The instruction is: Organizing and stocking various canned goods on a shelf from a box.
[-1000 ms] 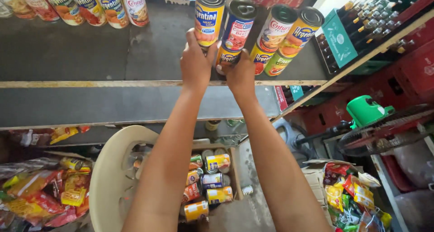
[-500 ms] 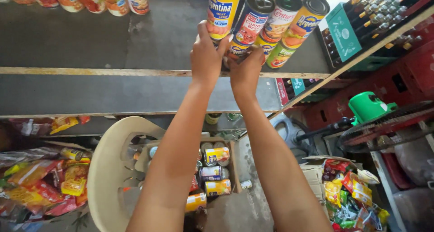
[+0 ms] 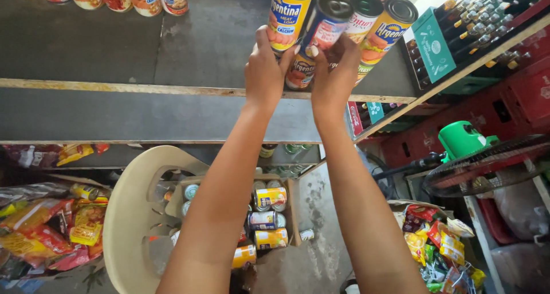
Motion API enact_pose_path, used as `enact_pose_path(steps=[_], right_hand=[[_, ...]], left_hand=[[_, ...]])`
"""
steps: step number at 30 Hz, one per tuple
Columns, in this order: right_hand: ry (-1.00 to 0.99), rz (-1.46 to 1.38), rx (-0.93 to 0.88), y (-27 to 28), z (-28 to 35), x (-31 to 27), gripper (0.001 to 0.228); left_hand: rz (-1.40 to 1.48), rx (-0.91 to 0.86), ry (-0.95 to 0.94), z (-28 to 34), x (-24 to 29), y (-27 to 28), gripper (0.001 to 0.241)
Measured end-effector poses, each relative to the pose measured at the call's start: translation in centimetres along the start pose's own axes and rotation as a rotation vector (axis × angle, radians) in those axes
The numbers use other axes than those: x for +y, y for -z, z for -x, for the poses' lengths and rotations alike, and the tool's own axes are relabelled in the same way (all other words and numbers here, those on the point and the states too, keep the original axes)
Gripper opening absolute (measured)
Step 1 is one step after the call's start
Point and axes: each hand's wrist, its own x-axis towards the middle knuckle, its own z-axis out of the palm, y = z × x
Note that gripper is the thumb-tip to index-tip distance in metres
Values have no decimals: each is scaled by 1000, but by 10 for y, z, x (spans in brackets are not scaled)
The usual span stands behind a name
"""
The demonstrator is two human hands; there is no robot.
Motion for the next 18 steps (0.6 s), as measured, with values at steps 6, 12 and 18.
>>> enact_pose_path(steps=[6,12,18], right_hand=[[40,77,-56,16,-12,-18,48],[58,46,-68,13,-15,-16,55],[-8,-60,-92,12,-11,-10,48]], left_hand=[[20,-75,35,-2,-2,2,58],[52,-89,-11,-6,-10,0,62],[132,-92,-12,-2,-1,7,59]])
